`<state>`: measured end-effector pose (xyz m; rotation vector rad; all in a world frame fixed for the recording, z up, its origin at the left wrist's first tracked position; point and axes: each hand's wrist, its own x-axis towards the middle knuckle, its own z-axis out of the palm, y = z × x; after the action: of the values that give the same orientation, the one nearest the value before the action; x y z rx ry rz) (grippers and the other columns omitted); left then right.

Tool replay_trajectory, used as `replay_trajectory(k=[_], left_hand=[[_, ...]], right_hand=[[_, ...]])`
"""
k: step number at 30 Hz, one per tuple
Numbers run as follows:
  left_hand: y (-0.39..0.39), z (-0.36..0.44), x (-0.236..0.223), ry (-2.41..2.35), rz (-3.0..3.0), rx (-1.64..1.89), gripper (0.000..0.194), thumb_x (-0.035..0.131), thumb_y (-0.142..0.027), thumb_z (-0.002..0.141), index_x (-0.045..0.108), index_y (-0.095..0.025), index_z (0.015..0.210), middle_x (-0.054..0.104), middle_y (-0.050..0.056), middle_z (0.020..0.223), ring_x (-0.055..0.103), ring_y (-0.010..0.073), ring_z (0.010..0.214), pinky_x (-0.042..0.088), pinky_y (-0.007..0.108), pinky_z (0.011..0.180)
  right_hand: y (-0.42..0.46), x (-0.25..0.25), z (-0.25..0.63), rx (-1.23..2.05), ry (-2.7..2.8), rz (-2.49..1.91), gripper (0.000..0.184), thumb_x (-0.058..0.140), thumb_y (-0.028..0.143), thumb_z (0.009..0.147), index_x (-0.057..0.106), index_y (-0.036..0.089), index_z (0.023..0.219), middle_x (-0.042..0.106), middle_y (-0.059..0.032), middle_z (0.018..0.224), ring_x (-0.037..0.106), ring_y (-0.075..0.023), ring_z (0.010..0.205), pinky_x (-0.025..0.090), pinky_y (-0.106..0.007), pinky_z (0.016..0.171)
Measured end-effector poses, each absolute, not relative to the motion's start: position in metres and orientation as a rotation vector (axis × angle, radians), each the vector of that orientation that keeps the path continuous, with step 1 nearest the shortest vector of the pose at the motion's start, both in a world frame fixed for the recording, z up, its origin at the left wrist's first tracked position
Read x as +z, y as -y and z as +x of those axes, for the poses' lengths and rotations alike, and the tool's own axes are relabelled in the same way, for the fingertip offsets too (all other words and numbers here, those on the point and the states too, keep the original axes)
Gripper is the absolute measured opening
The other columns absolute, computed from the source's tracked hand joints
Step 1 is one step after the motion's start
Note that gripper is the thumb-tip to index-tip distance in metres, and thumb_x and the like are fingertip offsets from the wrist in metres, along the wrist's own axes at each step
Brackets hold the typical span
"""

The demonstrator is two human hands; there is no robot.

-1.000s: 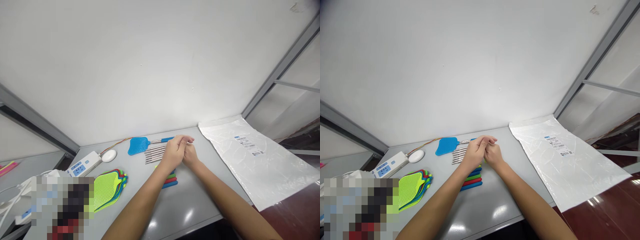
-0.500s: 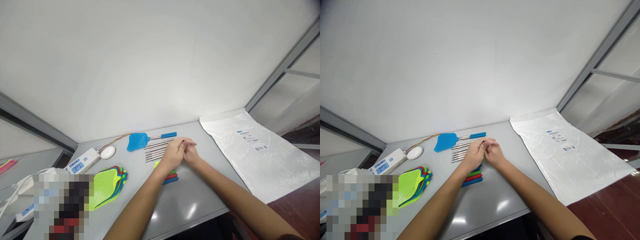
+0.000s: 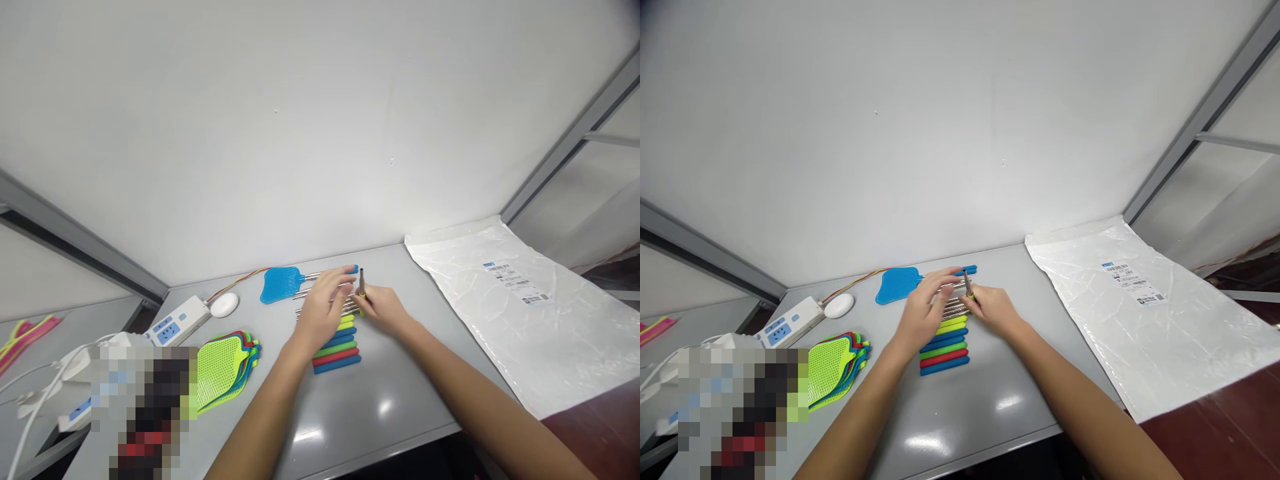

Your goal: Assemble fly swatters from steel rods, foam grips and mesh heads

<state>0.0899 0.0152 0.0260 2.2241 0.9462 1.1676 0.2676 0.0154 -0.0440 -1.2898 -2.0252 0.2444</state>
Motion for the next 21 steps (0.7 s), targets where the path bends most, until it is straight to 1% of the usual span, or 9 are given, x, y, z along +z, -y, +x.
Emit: replay_trajectory(k=[3, 5, 9, 11, 15, 17, 19, 21], left_hand=[[-0.007, 0.044, 0.031, -1.084, 2.400, 1.310, 0.020, 0.045, -0.023, 0.093, 0.065, -0.024, 0.096, 0.068, 0.005, 0.112, 0.058, 0.0213, 0.109, 0.045, 0.042, 0.097], [0.003, 0.010, 0.031, -1.281, 2.407, 1.438, 0.017, 0.049, -0.020, 0.091, 0.065, -0.023, 0.094, 0.069, 0.004, 0.105, 0.061, 0.0216, 0.102, 0.046, 0.042, 0.094], [0.031, -0.048, 0.010, -1.750, 2.384, 1.513, 0.011, 0.056, -0.019, 0.086, 0.065, -0.021, 0.093, 0.069, 0.007, 0.102, 0.060, 0.0247, 0.101, 0.044, 0.046, 0.095], [0.047, -0.064, -0.006, -1.879, 2.370, 1.467, 0.014, 0.057, -0.021, 0.086, 0.064, -0.020, 0.098, 0.068, 0.009, 0.105, 0.059, 0.0260, 0.104, 0.043, 0.047, 0.095], [0.077, -0.075, -0.035, -1.926, 2.340, 1.422, 0.023, 0.057, -0.021, 0.086, 0.061, -0.021, 0.109, 0.065, 0.010, 0.115, 0.056, 0.0260, 0.110, 0.041, 0.049, 0.099], [0.084, -0.074, -0.042, -1.986, 2.312, 1.349, 0.026, 0.058, -0.024, 0.086, 0.059, -0.021, 0.112, 0.064, 0.009, 0.117, 0.054, 0.0265, 0.113, 0.040, 0.050, 0.100], [0.086, -0.072, -0.044, -2.086, 2.250, 1.233, 0.031, 0.058, -0.029, 0.087, 0.056, -0.020, 0.116, 0.060, 0.011, 0.124, 0.050, 0.0285, 0.118, 0.039, 0.052, 0.101], [0.086, -0.069, -0.044, -2.161, 2.211, 1.114, 0.037, 0.060, -0.034, 0.086, 0.054, -0.020, 0.119, 0.055, 0.013, 0.130, 0.046, 0.0300, 0.123, 0.037, 0.053, 0.102]], right_hand=[[-0.013, -0.044, 0.269, 0.326, 2.035, -1.321, 0.034, 0.040, 0.044, 0.096, 0.052, 0.021, 0.074, 0.060, 0.0016, 0.063, 0.055, -0.0127, 0.055, 0.034, -0.023, 0.053], [-0.013, -0.044, 0.270, 0.354, 2.006, -1.346, 0.033, 0.039, 0.043, 0.096, 0.053, 0.021, 0.076, 0.062, 0.0009, 0.065, 0.057, -0.0134, 0.057, 0.036, -0.023, 0.055], [-0.013, -0.045, 0.271, 0.386, 1.936, -1.360, 0.031, 0.039, 0.042, 0.096, 0.055, 0.021, 0.081, 0.063, 0.0002, 0.067, 0.058, -0.0139, 0.059, 0.040, -0.024, 0.058], [-0.011, -0.045, 0.270, 0.396, 1.907, -1.351, 0.031, 0.039, 0.041, 0.096, 0.056, 0.021, 0.081, 0.064, 0.0003, 0.066, 0.058, -0.0138, 0.058, 0.040, -0.024, 0.058], [-0.005, -0.045, 0.268, 0.402, 1.856, -1.316, 0.032, 0.041, 0.042, 0.095, 0.056, 0.020, 0.076, 0.063, -0.0009, 0.064, 0.056, -0.0143, 0.054, 0.040, -0.025, 0.055], [-0.002, -0.046, 0.267, 0.406, 1.830, -1.309, 0.030, 0.044, 0.042, 0.093, 0.058, 0.020, 0.077, 0.064, -0.0014, 0.066, 0.055, -0.0143, 0.054, 0.040, -0.026, 0.054], [0.000, -0.048, 0.267, 0.412, 1.814, -1.313, 0.032, 0.046, 0.043, 0.092, 0.057, 0.020, 0.073, 0.066, -0.0021, 0.068, 0.056, -0.0145, 0.054, 0.041, -0.026, 0.054], [0.002, -0.050, 0.266, 0.387, 1.816, -1.322, 0.033, 0.048, 0.044, 0.091, 0.057, 0.020, 0.070, 0.064, -0.0016, 0.063, 0.054, -0.0145, 0.051, 0.040, -0.026, 0.052]])
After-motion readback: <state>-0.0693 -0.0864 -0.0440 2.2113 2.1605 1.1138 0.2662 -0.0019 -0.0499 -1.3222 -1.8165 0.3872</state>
